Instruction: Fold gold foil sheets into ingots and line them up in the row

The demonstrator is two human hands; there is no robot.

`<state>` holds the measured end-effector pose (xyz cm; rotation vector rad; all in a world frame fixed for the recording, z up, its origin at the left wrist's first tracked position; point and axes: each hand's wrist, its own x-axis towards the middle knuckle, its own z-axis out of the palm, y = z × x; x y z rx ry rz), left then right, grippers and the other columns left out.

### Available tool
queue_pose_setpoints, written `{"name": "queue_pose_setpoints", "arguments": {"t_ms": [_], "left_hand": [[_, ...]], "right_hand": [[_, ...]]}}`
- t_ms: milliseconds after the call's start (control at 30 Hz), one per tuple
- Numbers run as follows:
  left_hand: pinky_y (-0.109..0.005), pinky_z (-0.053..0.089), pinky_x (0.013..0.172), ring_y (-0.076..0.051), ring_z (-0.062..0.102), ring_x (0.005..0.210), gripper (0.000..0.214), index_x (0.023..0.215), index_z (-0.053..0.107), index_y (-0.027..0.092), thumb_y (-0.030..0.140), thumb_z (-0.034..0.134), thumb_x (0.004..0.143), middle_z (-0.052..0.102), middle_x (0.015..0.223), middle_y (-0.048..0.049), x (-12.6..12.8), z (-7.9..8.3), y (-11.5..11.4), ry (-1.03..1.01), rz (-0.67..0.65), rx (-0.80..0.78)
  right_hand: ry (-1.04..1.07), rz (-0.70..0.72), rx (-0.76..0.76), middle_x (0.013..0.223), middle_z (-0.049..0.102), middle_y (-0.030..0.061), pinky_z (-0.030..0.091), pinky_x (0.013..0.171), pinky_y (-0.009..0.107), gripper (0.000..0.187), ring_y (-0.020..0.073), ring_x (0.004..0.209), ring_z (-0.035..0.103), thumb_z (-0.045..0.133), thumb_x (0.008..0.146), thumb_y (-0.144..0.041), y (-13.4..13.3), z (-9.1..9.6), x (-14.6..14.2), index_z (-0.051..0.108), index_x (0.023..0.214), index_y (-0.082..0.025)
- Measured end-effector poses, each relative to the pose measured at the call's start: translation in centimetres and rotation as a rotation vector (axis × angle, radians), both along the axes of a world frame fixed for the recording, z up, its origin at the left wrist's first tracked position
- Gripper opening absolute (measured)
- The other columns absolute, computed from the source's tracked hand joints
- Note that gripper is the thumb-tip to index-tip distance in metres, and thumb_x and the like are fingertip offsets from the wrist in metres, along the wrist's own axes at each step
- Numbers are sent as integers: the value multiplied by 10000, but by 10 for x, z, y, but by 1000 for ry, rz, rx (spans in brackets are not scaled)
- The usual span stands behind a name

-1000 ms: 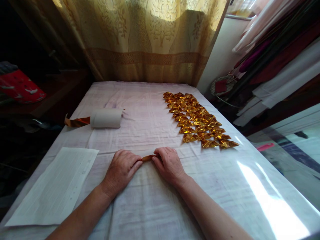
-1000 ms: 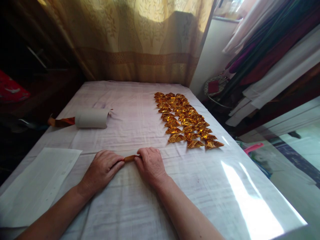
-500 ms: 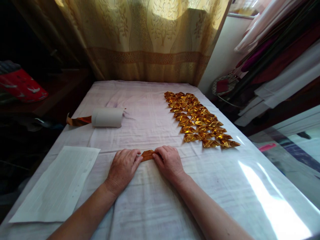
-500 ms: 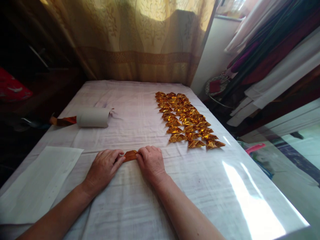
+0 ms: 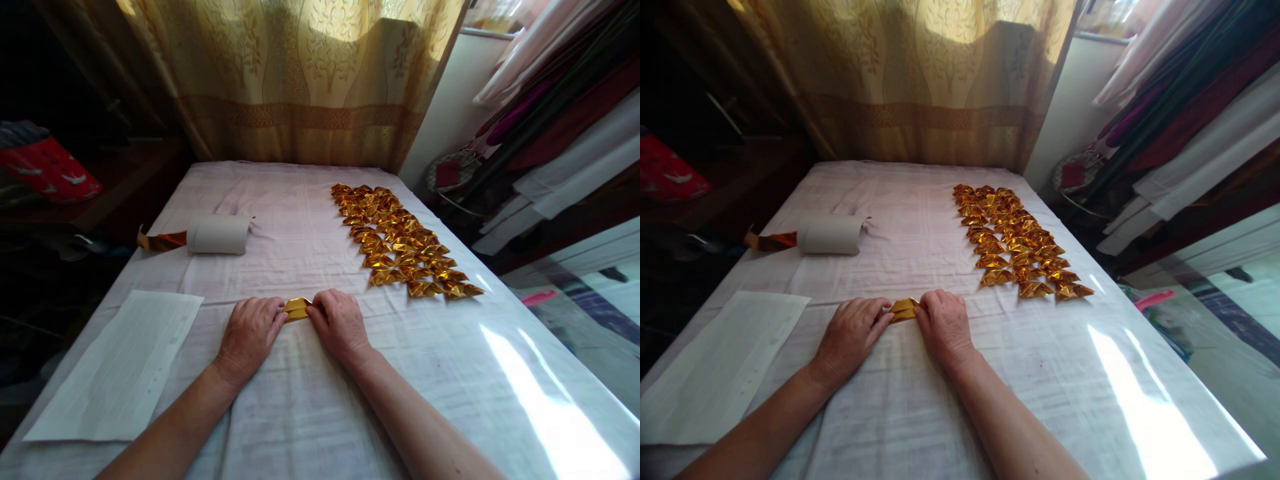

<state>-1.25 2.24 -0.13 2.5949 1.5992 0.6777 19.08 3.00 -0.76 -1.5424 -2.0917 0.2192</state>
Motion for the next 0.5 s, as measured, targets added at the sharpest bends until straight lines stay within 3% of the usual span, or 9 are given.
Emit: {"name": "queue_pose_setpoints", "arguments": {"t_ms": [367, 500], "left_hand": [[-337, 397, 721, -192, 548, 792, 238, 1143, 697, 306, 300, 528, 975, 654, 885, -22, -2, 1, 0, 41, -42, 2], [-333, 389, 719, -196, 541, 780, 218, 1102, 714, 295, 297, 540, 971, 649, 866, -21, -1, 0, 1, 52, -40, 20]], "right_hand": [[-120, -15, 35, 860, 673, 45, 357, 740, 324, 122, 205, 824, 584, 569, 952, -238, -1, 0, -1, 652, 865, -217], [-126, 54, 56, 1163, 698, 88, 394, 895, 375, 212, 243, 1071, 593, 528, 971, -245, -5, 2, -2, 666, 1127, -210]]}}
